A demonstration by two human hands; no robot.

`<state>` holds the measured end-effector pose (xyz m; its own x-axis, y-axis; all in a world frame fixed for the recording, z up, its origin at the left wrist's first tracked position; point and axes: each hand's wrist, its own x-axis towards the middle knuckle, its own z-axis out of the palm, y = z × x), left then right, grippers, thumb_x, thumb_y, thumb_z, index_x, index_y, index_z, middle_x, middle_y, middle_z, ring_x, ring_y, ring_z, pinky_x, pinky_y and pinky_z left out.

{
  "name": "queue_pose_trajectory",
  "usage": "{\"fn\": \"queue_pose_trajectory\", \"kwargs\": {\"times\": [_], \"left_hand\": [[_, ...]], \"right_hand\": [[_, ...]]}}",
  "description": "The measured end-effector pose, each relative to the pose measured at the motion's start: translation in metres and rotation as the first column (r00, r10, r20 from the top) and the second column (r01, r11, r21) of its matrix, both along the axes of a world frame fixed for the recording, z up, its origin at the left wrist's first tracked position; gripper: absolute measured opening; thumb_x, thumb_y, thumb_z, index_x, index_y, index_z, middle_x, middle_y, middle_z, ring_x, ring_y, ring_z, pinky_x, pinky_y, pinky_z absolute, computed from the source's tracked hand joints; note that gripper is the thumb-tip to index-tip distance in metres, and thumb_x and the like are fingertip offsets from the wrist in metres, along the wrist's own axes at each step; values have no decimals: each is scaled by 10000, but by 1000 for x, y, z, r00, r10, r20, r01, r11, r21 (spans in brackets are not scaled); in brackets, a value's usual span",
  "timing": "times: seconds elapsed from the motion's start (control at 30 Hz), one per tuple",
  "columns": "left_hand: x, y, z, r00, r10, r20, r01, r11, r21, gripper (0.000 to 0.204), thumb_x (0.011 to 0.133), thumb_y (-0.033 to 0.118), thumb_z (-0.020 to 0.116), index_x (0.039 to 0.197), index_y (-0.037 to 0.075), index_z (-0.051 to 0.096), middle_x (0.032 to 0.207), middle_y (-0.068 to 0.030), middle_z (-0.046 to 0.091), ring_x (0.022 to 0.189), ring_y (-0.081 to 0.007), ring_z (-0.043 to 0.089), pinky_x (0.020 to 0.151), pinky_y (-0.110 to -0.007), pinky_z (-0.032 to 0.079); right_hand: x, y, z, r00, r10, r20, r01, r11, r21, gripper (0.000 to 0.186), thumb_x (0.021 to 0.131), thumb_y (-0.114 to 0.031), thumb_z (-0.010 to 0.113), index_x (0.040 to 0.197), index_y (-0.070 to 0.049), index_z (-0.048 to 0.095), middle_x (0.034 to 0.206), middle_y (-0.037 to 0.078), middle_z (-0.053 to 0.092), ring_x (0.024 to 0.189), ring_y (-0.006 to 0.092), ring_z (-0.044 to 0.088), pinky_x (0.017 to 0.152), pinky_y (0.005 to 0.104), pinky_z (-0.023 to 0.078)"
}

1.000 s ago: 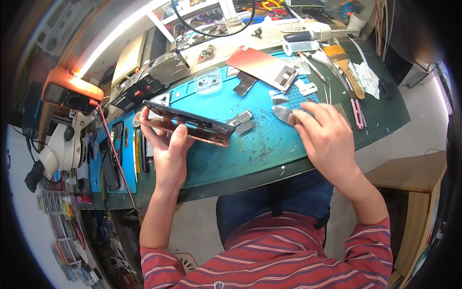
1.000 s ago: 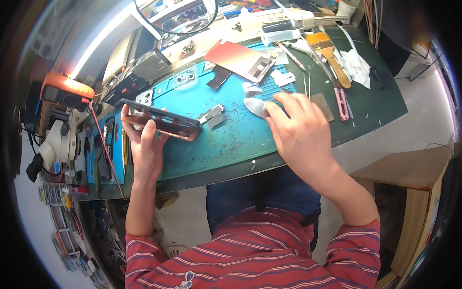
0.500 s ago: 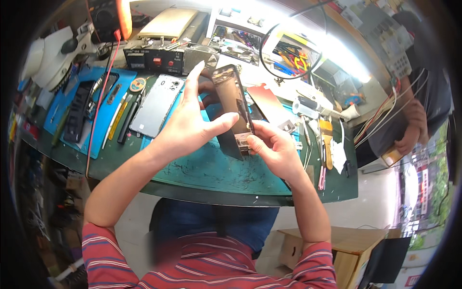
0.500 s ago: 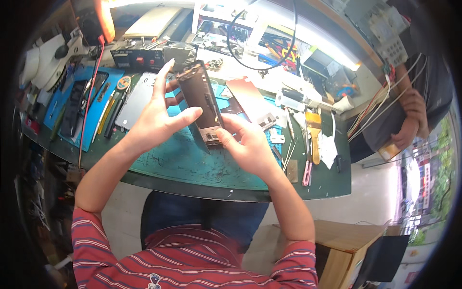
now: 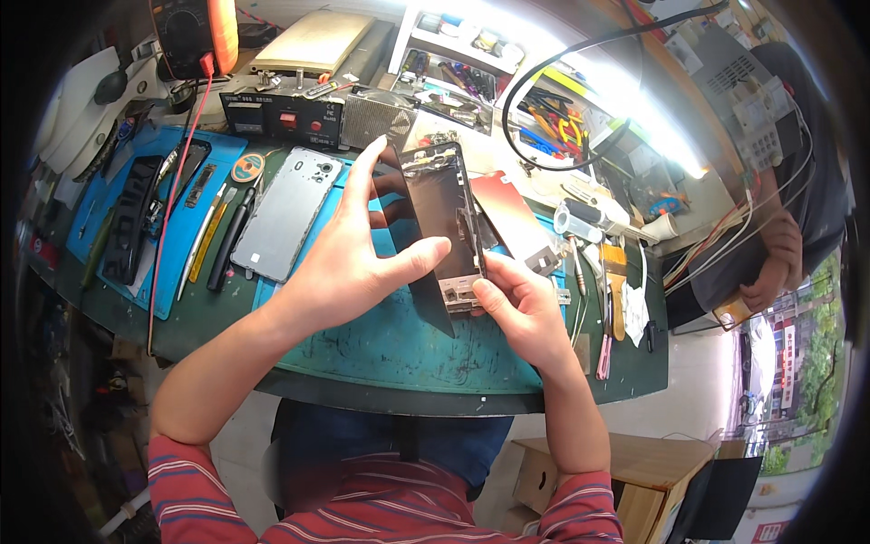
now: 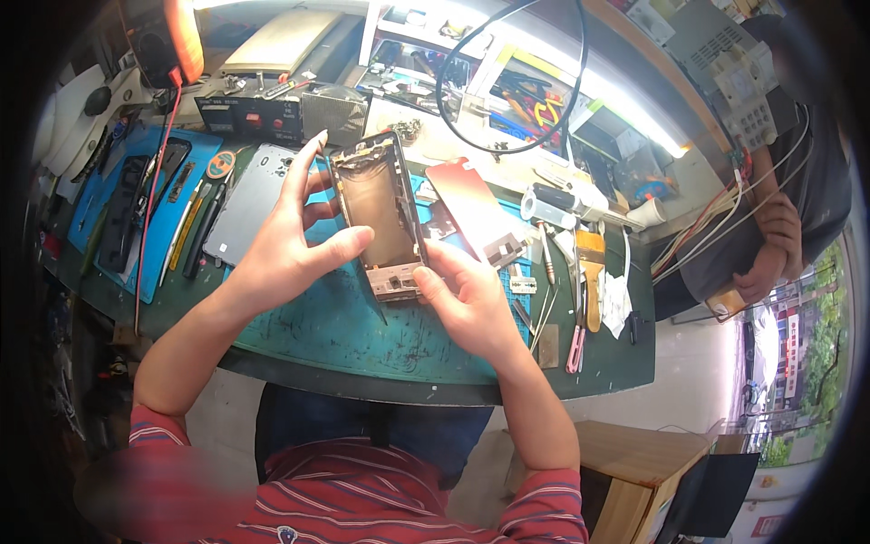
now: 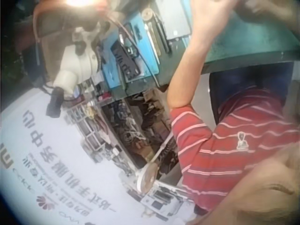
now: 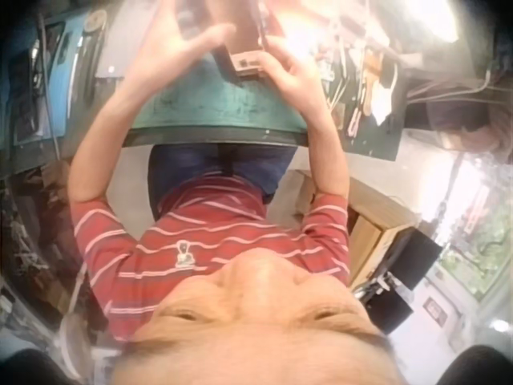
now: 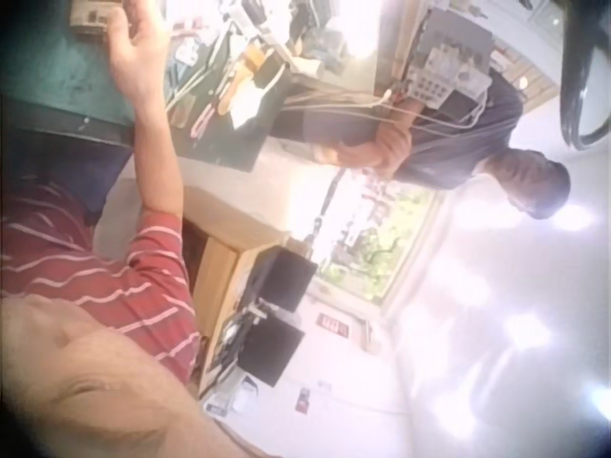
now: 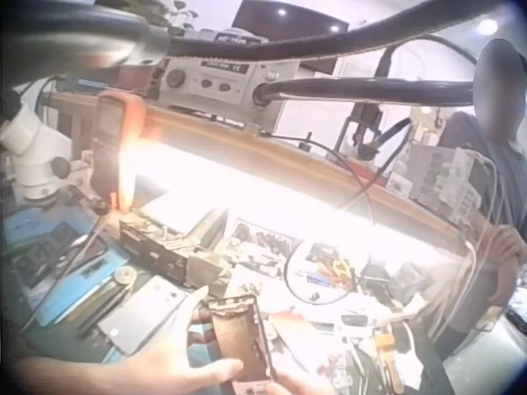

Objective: The person disassembles a smartphone by prying open the back cover, detaching internal components, and separating the display assembly from the chassis. They use a plastic pry tool and a metal spudger to carefully lift and disconnect parts, then place the separated pieces on the workbench.

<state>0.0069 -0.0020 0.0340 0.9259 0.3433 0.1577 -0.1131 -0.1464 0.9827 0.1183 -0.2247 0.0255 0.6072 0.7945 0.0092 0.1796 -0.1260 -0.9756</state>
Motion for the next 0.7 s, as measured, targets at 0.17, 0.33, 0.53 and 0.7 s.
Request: {"fn": "queue_pose_trajectory", "kwargs": {"times": [0.17,0.33,0.53,0.7], "left_hand": [[-2,0,1,1000,-17,-11,16,1000,-23,1131,868,352,815,1625,3,51,1468,-248,473,1322,-338,524,1108,-478,434],[-3,0,3,999,-35,2,35,998,-60,1127,868,315,818,1633,26,42,1486,-243,444,1328,-332,520,1101,-477,449],[-5,3,1,997,-71,-10,69,989,-127,1115,878,253,794,1647,58,11,1513,-237,407,1333,-315,511,1108,-464,447],[-5,7,0,994,-107,11,107,973,-205,1115,874,192,776,1658,76,-9,1499,-216,417,1308,-277,512,1098,-435,452]], "right_hand": [[0,0,-2,999,-4,-42,4,1000,6,346,1043,-75,600,1369,40,601,1172,79,716,991,106,653,832,277,550],[1,0,-2,999,-2,-36,3,1000,3,348,1038,-61,598,1371,40,600,1143,68,727,989,96,649,835,269,544],[1,0,-2,999,-3,-39,3,1000,-3,352,1037,-57,596,1375,39,599,1137,68,728,986,93,649,840,265,538],[0,0,-3,1000,-24,-1,24,1000,-17,350,1031,-53,603,1367,45,605,1132,70,727,985,96,653,850,268,539]]}}
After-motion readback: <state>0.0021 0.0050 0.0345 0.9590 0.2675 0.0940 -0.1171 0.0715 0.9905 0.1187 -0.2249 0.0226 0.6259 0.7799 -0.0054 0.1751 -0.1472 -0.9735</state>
